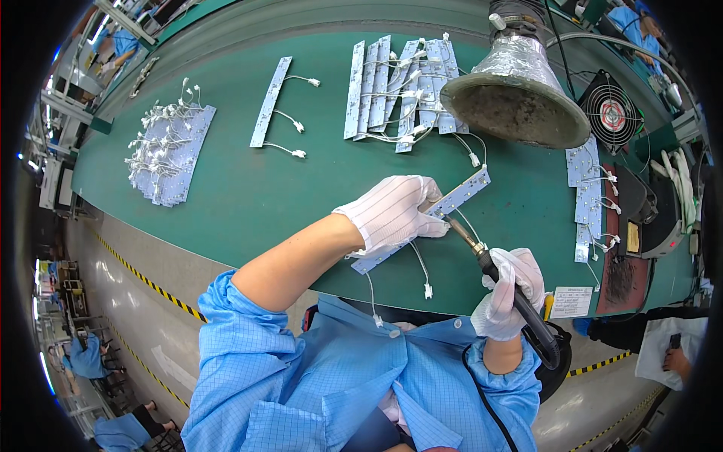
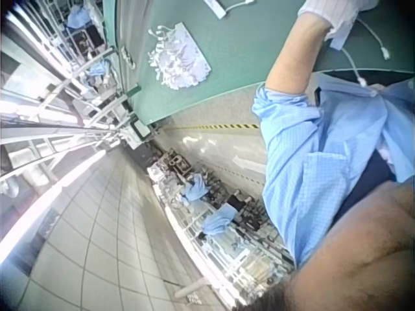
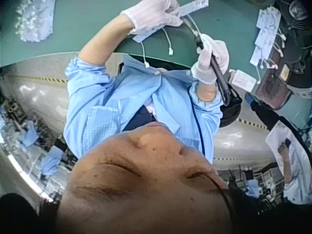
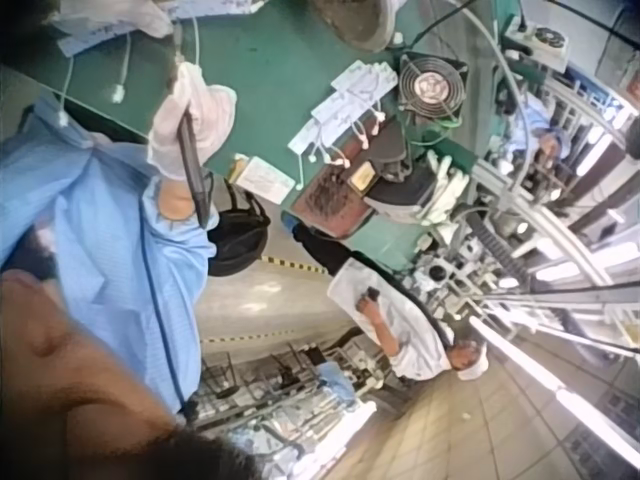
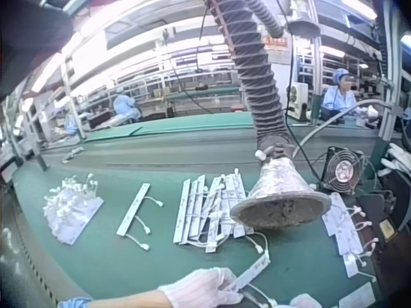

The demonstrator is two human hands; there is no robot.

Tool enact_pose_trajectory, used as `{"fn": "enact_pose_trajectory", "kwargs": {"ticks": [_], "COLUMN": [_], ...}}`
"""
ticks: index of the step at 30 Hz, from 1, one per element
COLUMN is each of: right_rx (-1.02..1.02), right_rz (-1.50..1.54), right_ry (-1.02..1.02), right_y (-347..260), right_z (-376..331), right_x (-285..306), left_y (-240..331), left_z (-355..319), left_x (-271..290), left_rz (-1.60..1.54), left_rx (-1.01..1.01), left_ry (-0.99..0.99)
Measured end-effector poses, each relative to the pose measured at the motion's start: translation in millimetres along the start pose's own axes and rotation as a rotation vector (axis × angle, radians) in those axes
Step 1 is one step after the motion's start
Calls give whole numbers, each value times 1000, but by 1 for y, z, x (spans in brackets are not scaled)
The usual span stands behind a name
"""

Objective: Solder wires onto electronic circuit board strips at a manual assembly station.

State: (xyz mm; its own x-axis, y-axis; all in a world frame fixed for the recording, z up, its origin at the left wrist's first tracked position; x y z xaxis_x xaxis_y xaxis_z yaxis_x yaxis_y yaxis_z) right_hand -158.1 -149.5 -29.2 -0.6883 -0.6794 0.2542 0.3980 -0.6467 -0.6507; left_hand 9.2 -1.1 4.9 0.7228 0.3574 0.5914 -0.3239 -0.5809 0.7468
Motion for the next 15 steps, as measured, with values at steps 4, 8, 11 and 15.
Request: {"fn": "enact_pose_trajectory", "kwargs": {"ticks": [4, 8, 11, 15], "right_rx": [-31, -31, -24, -8], "right_rz": [16, 18, 12, 8], "right_ry": [-9, -12, -23, -32], "right_y": [-2, 0, 1, 0], "right_z": [1, 0, 0, 2], "right_x": [-1, -1, -2, 0], "left_y": [1, 0, -5, 1], "left_z": [0, 1, 2, 0], "left_x": [1, 1, -1, 3], "left_rz": [15, 26, 24, 50], "left_rx": [-6, -14, -36, -12], "left_ry": [-3, 2, 18, 6]}}
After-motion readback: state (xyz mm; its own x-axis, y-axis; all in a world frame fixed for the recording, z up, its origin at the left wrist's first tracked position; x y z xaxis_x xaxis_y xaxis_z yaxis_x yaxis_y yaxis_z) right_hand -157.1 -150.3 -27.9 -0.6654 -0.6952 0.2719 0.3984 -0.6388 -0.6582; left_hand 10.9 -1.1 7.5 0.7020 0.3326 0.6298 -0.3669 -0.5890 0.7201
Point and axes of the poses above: each hand's wrist, its own z-axis towards the middle knuckle, its own x-axis out of the back of the hand, y = z × x, the point moved 1 cm from there along z, towards the middle knuckle, and after that the axes turned 6 degrees about y, right-handed, at the moved point
